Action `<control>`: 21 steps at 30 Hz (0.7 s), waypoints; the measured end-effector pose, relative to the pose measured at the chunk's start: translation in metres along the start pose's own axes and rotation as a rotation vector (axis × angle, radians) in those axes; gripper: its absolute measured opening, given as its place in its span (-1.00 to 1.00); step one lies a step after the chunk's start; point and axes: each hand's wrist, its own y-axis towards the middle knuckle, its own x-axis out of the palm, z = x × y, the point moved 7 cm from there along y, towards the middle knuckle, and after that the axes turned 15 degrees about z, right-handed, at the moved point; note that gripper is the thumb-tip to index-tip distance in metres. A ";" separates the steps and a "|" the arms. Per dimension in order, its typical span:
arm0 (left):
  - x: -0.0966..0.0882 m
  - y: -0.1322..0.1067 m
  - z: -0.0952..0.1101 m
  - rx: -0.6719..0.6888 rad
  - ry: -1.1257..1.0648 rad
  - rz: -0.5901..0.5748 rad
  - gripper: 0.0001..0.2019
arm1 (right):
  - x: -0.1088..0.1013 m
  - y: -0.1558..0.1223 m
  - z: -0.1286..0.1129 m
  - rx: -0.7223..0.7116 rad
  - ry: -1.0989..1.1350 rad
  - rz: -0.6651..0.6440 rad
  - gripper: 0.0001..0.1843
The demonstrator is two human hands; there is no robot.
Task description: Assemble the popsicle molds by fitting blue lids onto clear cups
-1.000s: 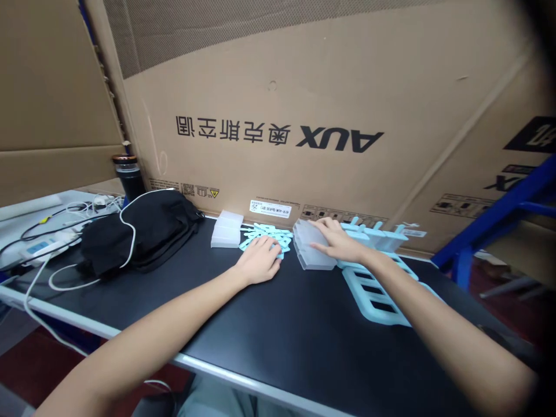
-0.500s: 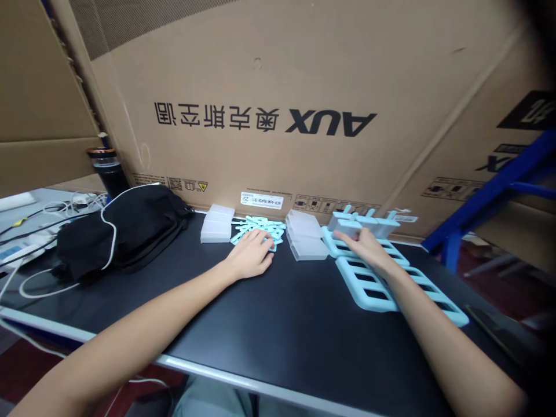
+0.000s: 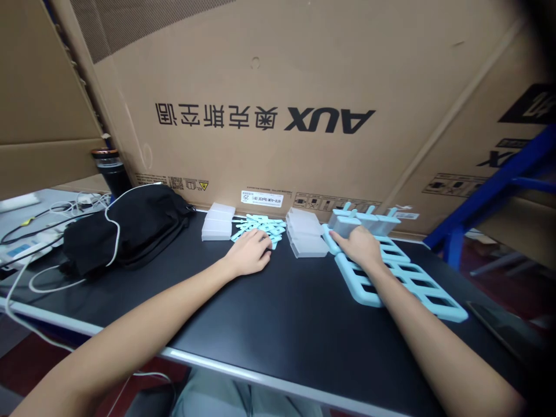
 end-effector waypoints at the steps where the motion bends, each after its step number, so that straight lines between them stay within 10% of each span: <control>1: 0.000 0.000 0.000 -0.003 0.002 0.003 -0.82 | -0.003 0.000 -0.001 0.013 0.011 0.018 -0.24; 16: -0.004 -0.001 -0.002 -0.023 0.003 0.011 -0.84 | -0.045 0.008 0.005 0.162 0.337 0.270 -0.41; 21: -0.003 -0.001 -0.003 -0.028 -0.001 -0.002 -0.84 | -0.069 0.020 -0.053 -0.075 0.249 0.116 -0.46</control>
